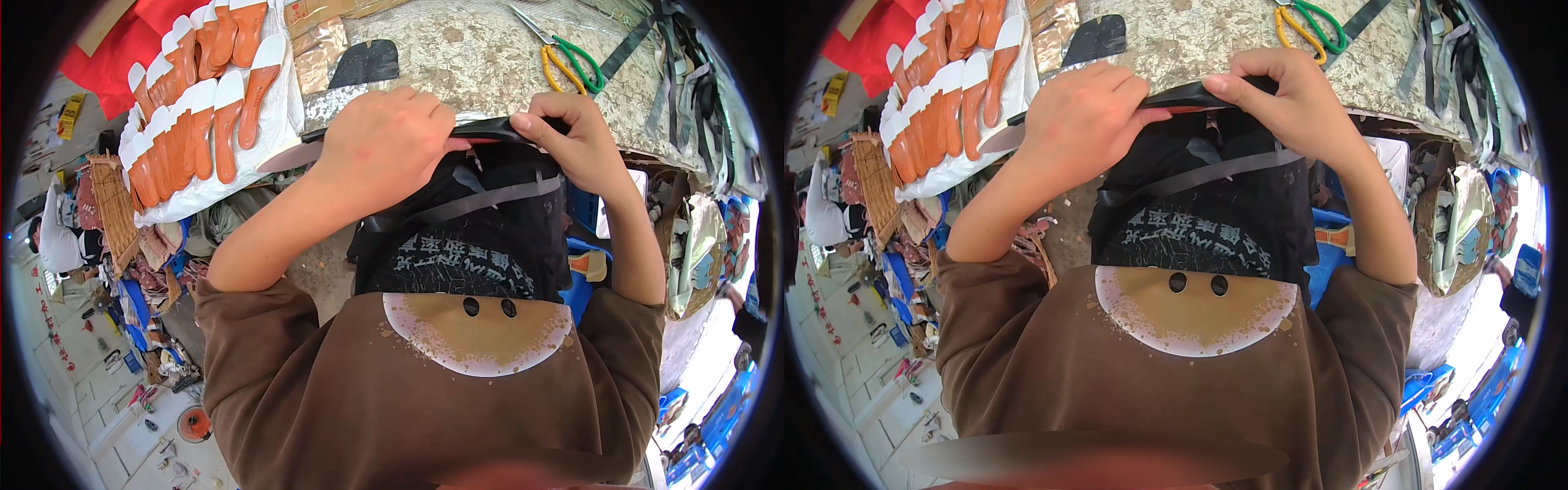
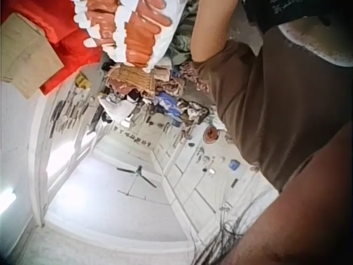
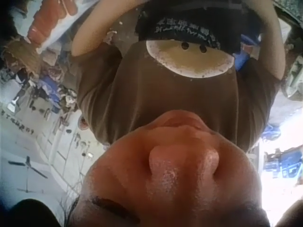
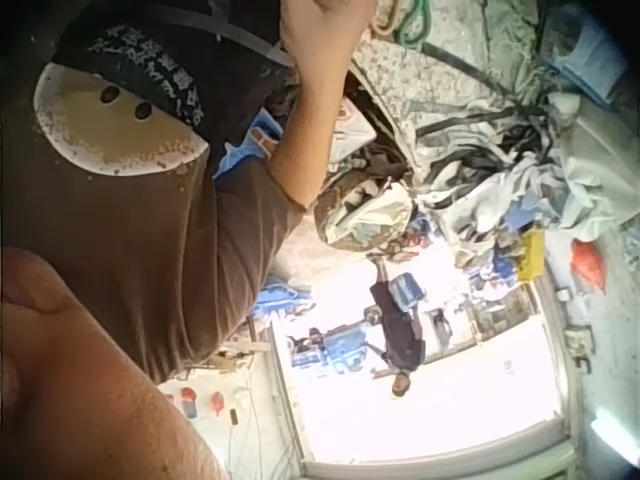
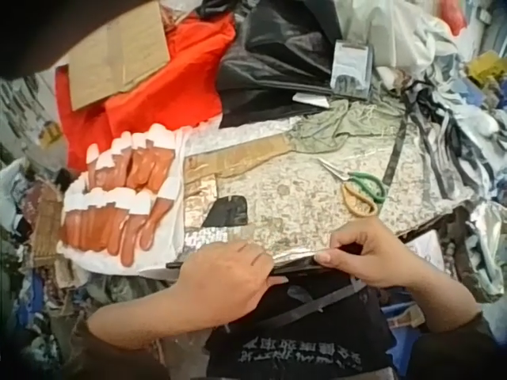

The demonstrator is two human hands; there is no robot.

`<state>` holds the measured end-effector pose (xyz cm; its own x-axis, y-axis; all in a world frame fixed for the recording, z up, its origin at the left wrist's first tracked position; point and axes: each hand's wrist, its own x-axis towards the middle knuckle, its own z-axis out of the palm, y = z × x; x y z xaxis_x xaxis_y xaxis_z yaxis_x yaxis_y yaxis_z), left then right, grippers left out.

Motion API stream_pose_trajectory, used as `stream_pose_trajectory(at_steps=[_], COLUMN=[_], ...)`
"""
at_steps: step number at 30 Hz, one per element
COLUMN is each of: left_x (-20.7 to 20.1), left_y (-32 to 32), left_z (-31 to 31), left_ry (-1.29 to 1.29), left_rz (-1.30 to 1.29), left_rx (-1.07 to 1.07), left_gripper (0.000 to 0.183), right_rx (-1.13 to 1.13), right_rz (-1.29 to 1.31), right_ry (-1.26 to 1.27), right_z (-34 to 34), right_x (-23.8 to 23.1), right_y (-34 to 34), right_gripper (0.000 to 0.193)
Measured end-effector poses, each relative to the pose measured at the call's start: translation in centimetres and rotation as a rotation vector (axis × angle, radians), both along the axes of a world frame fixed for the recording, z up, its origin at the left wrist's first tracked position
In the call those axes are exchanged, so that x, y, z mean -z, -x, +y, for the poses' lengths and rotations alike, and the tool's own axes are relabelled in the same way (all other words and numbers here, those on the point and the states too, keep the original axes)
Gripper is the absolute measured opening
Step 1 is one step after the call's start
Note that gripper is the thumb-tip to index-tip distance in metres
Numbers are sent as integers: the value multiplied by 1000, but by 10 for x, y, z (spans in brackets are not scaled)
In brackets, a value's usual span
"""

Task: Manually sorting, stacking, and rubber-banding various shoe insole components at a workbench.

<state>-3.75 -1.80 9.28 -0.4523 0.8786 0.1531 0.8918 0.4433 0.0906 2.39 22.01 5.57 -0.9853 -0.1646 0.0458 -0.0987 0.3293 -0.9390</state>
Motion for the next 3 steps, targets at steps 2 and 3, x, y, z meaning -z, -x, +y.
stream_pose_trajectory(at_steps=[2, 3], left_x=[-2, -4], left_y=[-3, -4], left_z=[-9, -14], left_ry=[-35, -68], left_rz=[-20, -39], left_rx=[0, 3], left_gripper=[20, 17], right_rx=[-5, -7], right_rz=[-17, -33], right_ry=[-1, -1], right_z=[-2, -2], right_x=[-3, -6], right_y=[-6, -8], right_gripper=[38, 37])
